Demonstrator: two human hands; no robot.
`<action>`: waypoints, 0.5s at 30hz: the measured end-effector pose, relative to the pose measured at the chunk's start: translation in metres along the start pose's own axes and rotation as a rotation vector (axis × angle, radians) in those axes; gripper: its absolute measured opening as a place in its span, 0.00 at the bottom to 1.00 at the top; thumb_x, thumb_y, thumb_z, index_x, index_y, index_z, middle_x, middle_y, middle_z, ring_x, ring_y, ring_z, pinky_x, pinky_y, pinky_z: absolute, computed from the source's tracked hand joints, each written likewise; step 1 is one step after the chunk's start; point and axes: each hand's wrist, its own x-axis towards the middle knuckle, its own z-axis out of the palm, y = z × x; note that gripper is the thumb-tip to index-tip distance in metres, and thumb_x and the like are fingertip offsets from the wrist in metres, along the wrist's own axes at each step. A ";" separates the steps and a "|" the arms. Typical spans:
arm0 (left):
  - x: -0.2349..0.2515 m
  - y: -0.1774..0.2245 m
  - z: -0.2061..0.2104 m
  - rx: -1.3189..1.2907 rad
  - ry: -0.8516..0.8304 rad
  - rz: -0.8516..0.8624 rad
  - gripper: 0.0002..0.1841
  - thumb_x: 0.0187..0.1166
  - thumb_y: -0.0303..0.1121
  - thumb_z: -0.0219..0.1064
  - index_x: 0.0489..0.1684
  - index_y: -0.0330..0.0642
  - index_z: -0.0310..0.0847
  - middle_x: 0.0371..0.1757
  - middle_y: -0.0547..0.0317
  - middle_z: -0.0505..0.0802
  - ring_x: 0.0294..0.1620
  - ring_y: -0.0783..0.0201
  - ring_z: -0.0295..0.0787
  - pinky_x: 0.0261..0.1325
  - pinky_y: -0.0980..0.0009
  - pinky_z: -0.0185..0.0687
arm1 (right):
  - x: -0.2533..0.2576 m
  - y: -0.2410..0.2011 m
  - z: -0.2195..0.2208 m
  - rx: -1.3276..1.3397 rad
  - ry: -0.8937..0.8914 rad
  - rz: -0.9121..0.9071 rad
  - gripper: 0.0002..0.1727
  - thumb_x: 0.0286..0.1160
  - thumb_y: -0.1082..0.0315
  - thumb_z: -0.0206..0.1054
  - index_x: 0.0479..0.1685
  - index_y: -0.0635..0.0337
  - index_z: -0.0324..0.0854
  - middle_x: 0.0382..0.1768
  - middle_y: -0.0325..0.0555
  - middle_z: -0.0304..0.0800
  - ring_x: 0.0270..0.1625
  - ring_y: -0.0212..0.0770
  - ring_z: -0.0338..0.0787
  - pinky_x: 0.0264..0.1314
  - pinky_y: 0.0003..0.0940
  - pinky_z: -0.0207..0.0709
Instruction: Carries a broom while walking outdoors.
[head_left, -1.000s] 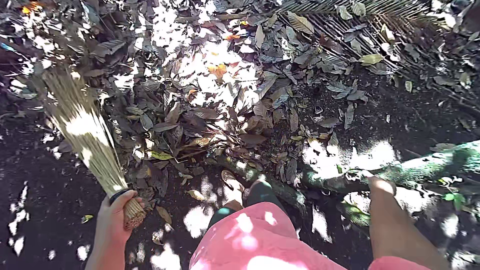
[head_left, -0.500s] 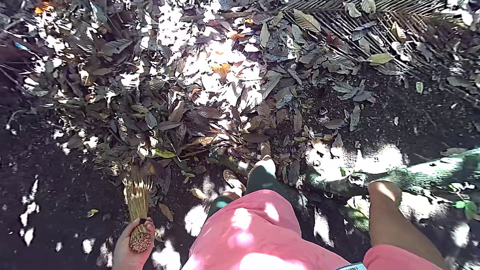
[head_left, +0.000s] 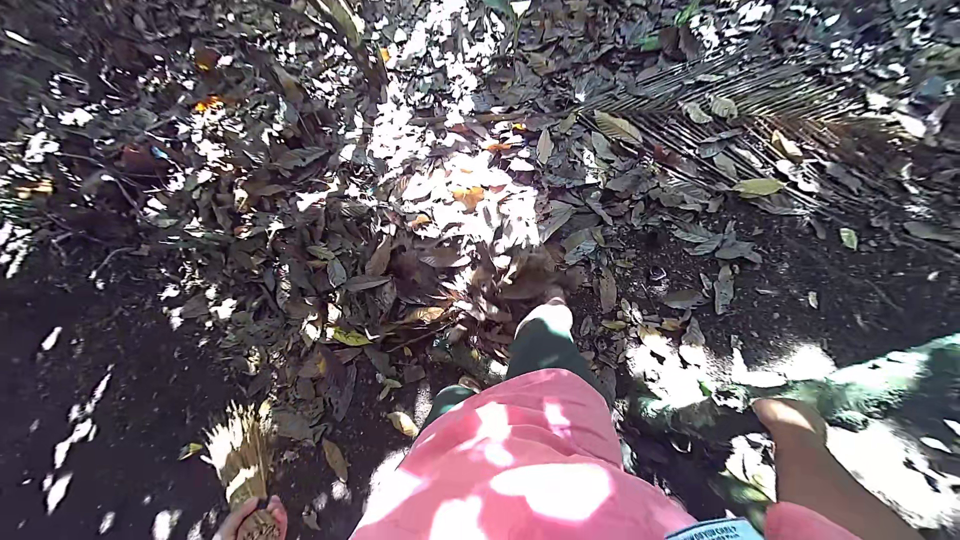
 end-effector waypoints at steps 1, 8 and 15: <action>0.004 0.006 0.004 0.059 0.003 0.024 0.08 0.88 0.36 0.51 0.40 0.48 0.74 0.29 0.61 0.89 0.27 0.70 0.90 0.30 0.76 0.89 | 0.002 0.006 0.003 -0.003 -0.014 -0.010 0.31 0.83 0.51 0.60 0.69 0.72 0.79 0.75 0.72 0.77 0.81 0.67 0.74 0.80 0.68 0.66; 0.036 0.045 0.137 0.268 -0.154 0.054 0.08 0.88 0.39 0.53 0.45 0.48 0.74 0.31 0.63 0.89 0.27 0.71 0.89 0.28 0.76 0.88 | 0.011 0.025 0.007 0.176 -0.003 -0.045 0.37 0.79 0.46 0.66 0.68 0.77 0.78 0.72 0.77 0.77 0.80 0.70 0.74 0.80 0.70 0.64; -0.015 0.019 0.217 0.339 -0.338 -0.088 0.10 0.88 0.36 0.51 0.51 0.42 0.75 0.37 0.55 0.89 0.27 0.68 0.89 0.26 0.75 0.87 | 0.018 0.037 0.016 0.168 -0.013 -0.023 0.40 0.78 0.45 0.66 0.72 0.77 0.74 0.74 0.78 0.75 0.80 0.71 0.73 0.80 0.71 0.65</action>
